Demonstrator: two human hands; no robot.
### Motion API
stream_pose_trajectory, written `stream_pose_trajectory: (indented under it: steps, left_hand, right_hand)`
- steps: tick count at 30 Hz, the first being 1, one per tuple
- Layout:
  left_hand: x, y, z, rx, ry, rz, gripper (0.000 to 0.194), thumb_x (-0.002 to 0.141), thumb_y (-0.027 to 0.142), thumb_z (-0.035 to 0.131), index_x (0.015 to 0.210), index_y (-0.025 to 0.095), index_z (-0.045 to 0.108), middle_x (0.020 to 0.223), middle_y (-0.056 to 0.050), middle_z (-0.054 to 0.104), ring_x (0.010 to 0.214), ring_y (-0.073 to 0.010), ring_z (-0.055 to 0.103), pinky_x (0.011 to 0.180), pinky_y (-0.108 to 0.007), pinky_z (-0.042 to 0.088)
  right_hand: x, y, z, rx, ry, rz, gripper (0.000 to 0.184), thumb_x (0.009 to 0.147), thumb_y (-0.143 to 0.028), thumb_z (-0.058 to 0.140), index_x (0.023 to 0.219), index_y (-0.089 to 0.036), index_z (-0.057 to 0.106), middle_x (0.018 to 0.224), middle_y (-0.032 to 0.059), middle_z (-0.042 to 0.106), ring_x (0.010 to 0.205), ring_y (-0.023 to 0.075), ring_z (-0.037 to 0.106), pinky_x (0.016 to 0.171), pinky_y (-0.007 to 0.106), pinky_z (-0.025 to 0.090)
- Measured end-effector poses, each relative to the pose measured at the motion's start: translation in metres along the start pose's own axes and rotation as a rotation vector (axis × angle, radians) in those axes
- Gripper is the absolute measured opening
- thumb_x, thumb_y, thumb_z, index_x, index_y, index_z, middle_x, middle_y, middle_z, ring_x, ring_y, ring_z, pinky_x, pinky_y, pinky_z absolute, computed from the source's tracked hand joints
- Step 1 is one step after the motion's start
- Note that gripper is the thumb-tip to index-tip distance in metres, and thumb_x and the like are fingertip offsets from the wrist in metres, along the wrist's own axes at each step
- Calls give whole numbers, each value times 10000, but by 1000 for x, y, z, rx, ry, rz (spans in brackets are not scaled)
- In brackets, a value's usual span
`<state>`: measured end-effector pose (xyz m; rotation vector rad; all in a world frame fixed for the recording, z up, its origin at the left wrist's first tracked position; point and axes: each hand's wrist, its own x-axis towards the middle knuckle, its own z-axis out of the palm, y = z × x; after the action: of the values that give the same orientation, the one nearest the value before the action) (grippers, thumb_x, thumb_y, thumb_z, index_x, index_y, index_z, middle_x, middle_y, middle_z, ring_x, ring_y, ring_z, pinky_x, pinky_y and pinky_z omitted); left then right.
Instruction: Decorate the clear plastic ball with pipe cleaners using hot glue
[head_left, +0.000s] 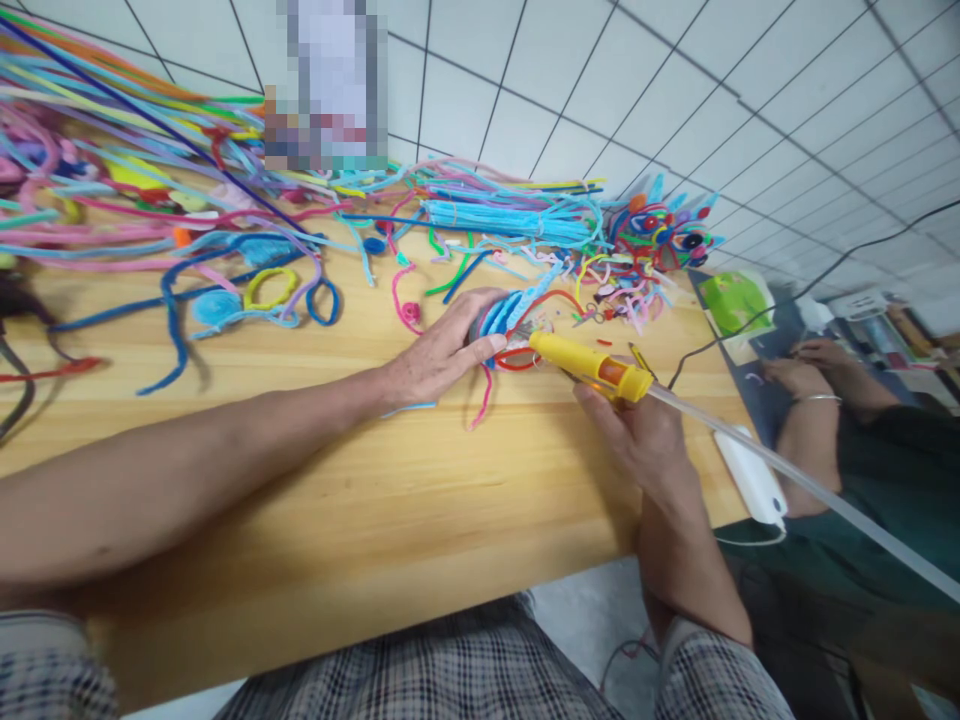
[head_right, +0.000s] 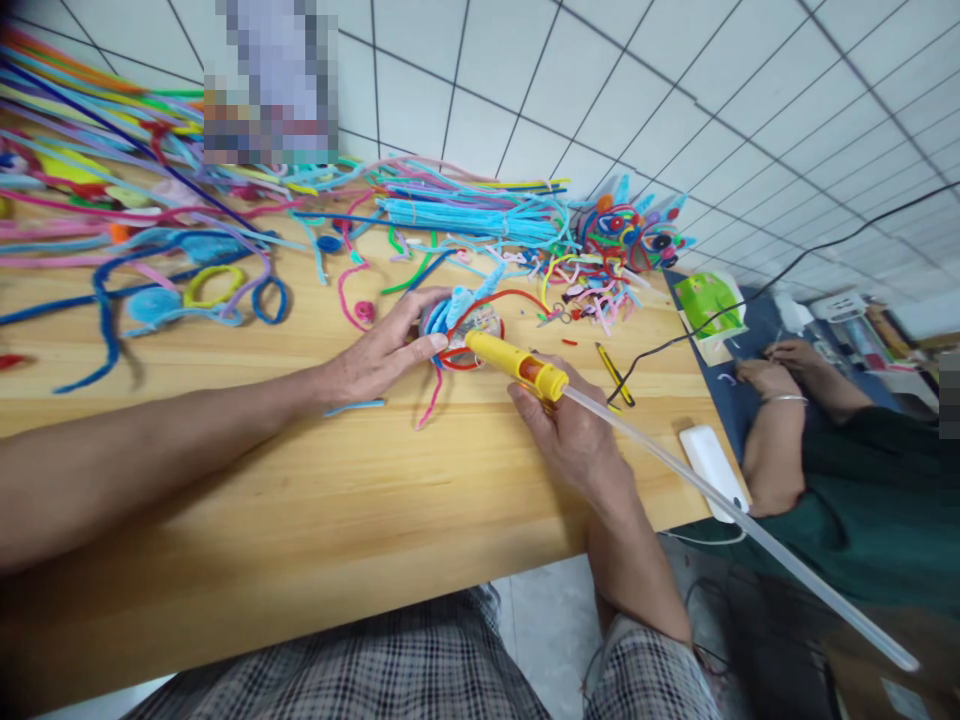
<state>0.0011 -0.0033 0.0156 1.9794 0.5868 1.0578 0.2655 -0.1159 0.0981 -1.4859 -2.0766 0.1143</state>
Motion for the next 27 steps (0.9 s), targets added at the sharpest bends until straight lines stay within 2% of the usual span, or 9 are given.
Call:
stream_pose_trajectory:
  steps: [7,14,21,27]
  left_hand:
    - [-1,-2,0,4,-1,-7,650,1127,606,516,1620,187,455,1626,-186,541,1542,-336,514,1343,-546,410]
    - [0,0,-1,2,-4,-3,650,1118,641,519,1621,232,470,1619,-160,555,1529,-338,519,1333,-551,420]
    - [-1,-1,-1,10,-4,-7,645,1120,620,522,1628,227,463,1629,-167,550,1529,-352,520,1336,-576,410]
    - [-1,-2,-1,18,-6,-15,649,1120,634,517,1624,230,461,1641,-161,540,1541,-333,513,1345,-547,409]
  right_hand:
    - [0,-3,-2,-11,-40,-28,189,1042,-430,665,1085,-254,720,984,66,801,848,266,761,761,412,643]
    - [0,-1,0,-3,18,-14,224,1046,-473,646,1102,-270,723,991,70,805,853,279,767,739,427,649]
    - [-1,-2,-1,-3,-12,-44,177,1047,-424,667,1095,-263,722,1031,72,817,872,272,780,771,420,657]
    - [-2,-1,0,0,-1,-45,199,1047,-441,669,1117,-261,716,1047,79,818,885,280,781,762,414,642]
